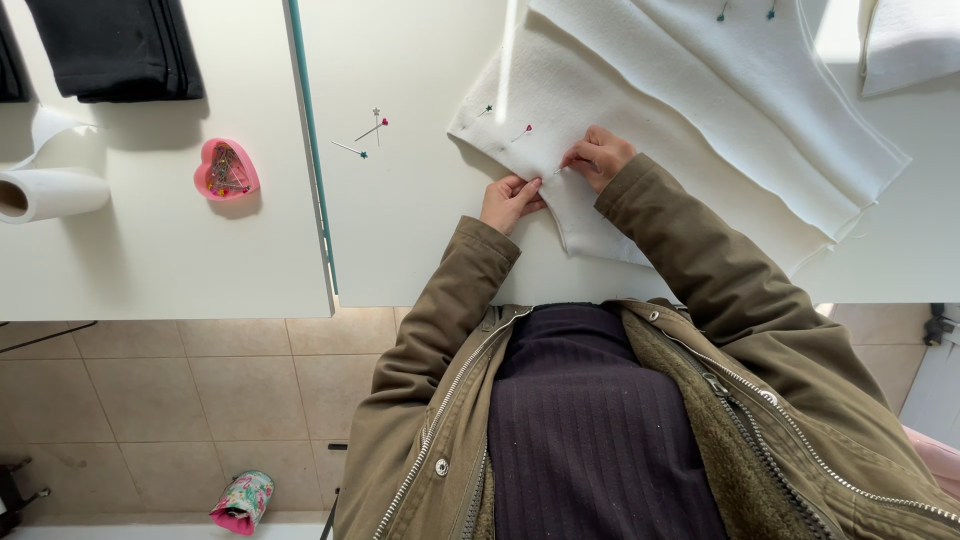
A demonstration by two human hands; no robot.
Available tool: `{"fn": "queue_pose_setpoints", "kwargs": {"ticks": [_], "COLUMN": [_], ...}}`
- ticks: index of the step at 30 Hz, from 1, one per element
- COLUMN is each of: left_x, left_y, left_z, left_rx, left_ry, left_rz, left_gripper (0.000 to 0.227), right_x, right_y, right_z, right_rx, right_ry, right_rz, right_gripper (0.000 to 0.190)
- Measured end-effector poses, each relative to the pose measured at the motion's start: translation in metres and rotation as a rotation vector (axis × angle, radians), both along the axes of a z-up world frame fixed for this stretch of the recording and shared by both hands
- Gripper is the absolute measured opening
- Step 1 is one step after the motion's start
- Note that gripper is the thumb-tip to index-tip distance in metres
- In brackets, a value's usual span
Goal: The person is pinning white fabric pieces together on a table in preparation for sewing.
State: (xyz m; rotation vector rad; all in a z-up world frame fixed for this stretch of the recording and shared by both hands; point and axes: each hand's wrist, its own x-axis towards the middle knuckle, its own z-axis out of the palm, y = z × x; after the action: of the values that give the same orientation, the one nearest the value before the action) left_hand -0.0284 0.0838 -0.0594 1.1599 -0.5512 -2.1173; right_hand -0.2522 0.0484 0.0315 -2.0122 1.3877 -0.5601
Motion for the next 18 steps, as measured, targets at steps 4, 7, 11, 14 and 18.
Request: {"fn": "queue_pose_setpoints", "kwargs": {"ticks": [4, 7, 11, 14, 18], "left_x": [-0.001, -0.005, -0.013, -0.004, 0.042], "left_y": [-0.001, 0.002, 0.003, 0.001, -0.003], "left_z": [0.006, -0.003, 0.0, 0.014, 0.058], "left_rx": [-0.027, -0.008, -0.018, -0.024, -0.129], "left_ry": [0.036, -0.001, 0.053, 0.068, -0.156], "left_rz": [0.019, 0.005, 0.037, 0.061, 0.105], "left_gripper": [0.028, 0.029, 0.029, 0.027, 0.024], "right_x": [-0.002, -0.002, 0.006, 0.012, 0.018], "right_y": [-0.001, 0.001, 0.003, 0.001, 0.0], "right_z": [-0.003, -0.002, 0.021, 0.029, 0.038], "right_rx": [0.022, 0.011, 0.022, 0.012, 0.069], "right_ry": [0.015, -0.01, -0.022, -0.054, -0.1], "right_rz": [0.004, 0.001, 0.019, 0.032, -0.009], "right_gripper": [0.016, 0.016, 0.016, 0.016, 0.035]}}
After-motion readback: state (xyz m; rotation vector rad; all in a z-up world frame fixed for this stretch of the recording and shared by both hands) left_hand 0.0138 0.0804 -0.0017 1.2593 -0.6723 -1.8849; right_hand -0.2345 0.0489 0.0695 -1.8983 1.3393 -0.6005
